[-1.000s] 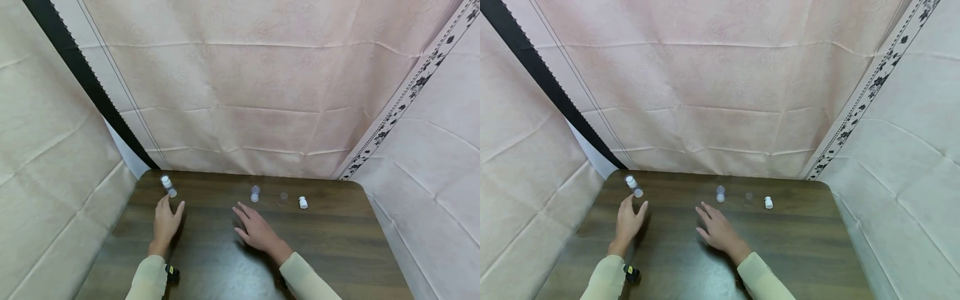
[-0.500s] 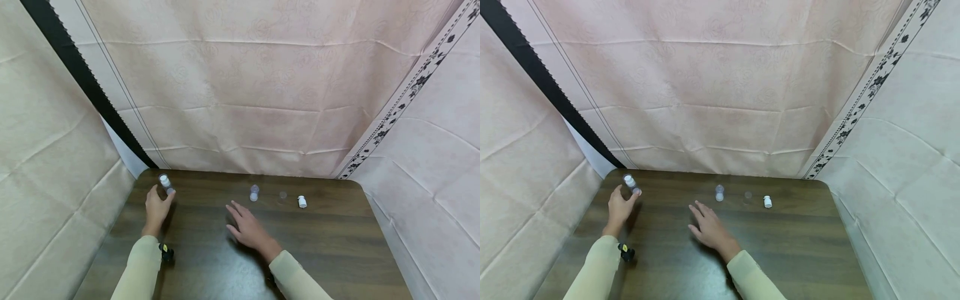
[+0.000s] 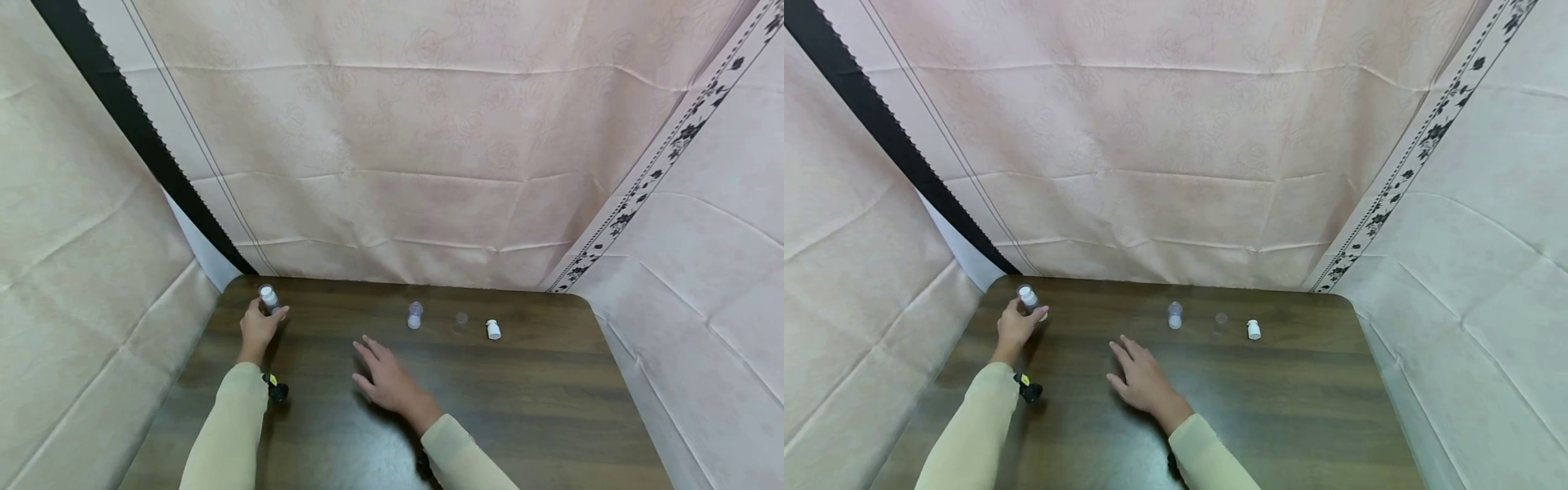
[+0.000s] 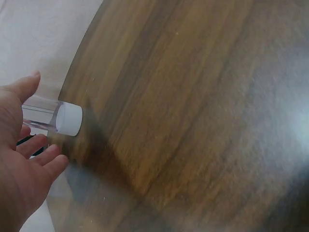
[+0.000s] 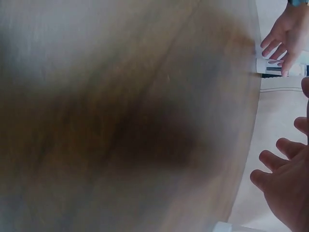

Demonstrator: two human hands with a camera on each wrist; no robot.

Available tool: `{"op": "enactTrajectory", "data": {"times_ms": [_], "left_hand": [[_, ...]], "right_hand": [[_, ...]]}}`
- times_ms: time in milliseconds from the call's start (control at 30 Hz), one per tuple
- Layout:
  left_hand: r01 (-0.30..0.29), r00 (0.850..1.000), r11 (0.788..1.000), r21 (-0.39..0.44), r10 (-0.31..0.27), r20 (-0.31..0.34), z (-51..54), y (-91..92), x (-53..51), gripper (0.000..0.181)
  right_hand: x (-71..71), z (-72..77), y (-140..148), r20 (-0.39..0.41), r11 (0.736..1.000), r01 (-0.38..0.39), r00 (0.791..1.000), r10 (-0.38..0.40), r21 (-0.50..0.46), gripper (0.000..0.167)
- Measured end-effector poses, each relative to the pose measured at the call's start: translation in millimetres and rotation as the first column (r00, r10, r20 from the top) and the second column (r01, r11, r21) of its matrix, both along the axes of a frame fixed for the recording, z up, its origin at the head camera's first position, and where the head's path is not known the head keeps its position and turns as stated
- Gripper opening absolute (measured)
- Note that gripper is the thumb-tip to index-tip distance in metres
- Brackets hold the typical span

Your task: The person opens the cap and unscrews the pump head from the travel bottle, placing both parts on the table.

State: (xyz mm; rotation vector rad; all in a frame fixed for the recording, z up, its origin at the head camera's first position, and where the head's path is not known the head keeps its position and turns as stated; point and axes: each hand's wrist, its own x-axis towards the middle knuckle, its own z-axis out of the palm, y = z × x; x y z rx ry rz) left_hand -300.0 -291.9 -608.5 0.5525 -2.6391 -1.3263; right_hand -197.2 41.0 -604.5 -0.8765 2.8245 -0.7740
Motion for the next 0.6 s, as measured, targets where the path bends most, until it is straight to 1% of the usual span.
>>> {"op": "enactTrajectory", "data": {"times_ms": [100,200,300,367,500,600], "left_hand": [[-0.005,1.000,1.000,0.004,0.005,0.023,-0.7,1.6,-4.2,0.075],[-0.025,1.000,1.000,-0.003,0.025,0.010,-0.4,2.0,-7.8,0.068],[-0.042,0.999,0.999,-0.018,0.042,-0.011,0.6,2.1,-10.6,0.059],[-0.048,0.999,0.999,-0.017,0.048,-0.012,1.3,2.7,-11.9,0.055],[-0.054,0.999,0.998,0.014,0.054,-0.001,0.4,5.5,-13.3,0.050],[-0.066,0.998,0.997,0.037,0.067,-0.013,-0.2,7.8,-12.5,0.047]], "right_hand": [[2.3,-5.8,-1.5,0.026,1.000,0.012,1.000,-0.011,-0.012,0.065],[4.1,-8.1,-2.7,0.044,1.000,0.020,0.999,-0.019,-0.022,0.065],[5.4,-7.6,-4.1,0.058,0.999,0.027,0.998,-0.024,-0.044,0.065],[6.4,-7.0,-4.8,0.077,0.998,0.031,0.997,-0.027,-0.056,0.065],[9.3,-8.1,-5.9,0.107,0.997,0.043,0.994,-0.036,-0.068,0.064],[10.9,-10.8,-5.8,0.133,0.995,0.050,0.990,-0.038,-0.090,0.064]]}}
